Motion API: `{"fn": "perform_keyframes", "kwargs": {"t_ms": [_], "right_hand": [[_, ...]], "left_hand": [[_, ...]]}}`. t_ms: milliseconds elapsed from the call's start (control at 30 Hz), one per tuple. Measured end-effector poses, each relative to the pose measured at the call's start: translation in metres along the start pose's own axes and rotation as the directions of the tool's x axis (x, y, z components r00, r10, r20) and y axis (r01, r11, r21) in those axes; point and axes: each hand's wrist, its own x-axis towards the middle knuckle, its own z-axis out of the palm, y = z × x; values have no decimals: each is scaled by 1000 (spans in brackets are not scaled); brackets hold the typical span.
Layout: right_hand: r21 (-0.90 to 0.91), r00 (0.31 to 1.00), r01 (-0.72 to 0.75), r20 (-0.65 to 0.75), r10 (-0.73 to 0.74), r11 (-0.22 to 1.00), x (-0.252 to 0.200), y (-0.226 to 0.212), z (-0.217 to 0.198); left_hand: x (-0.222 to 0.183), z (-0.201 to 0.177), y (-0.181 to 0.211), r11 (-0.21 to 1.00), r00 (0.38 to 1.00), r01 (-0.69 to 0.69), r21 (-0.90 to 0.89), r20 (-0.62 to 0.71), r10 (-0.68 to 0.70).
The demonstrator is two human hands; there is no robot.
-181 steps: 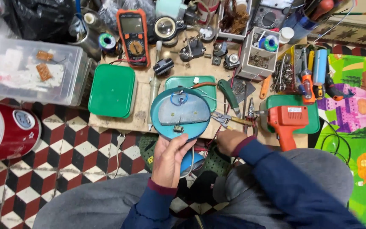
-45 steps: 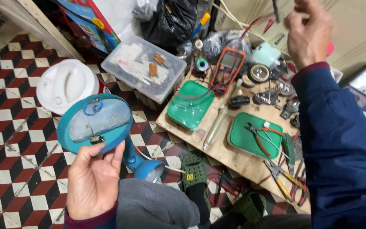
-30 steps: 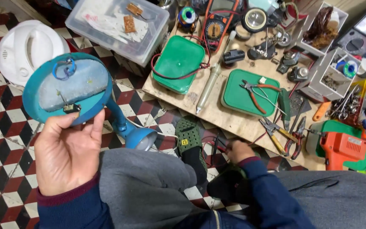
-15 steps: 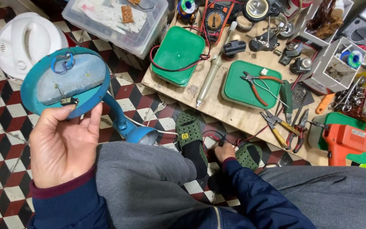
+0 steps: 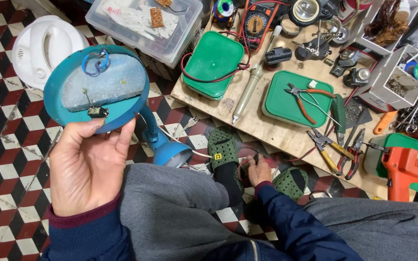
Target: Assembling and testing the internal electrical components of a lamp using a soldering iron and multimeter.
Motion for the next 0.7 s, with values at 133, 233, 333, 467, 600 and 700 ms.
{"fn": "perform_keyframes", "kwargs": {"t_ms": [133,233,333,467,600,700], "right_hand": [[71,990,135,33,-138,988,-46,-45,-25],[74,968,202,138,-211,977,-70,-60,-58],[420,935,119,257,-243,900,-83,-66,-104],[446,964,190,83,-251,875,-112,-102,-203],[464,975,216,-49,-219,859,-147,-130,-304],[239,890,436,-260,-376,868,-171,-144,-362]], "left_hand": [[-1,-1,2,1000,998,-19,-9,56,20],[-4,-2,5,999,993,-21,-31,118,25],[-12,6,6,995,975,-13,-94,218,34],[-26,24,4,992,937,-8,-129,345,52],[-42,45,-3,993,913,41,-113,408,9],[-52,60,-20,990,871,84,-111,491,-19]]}}
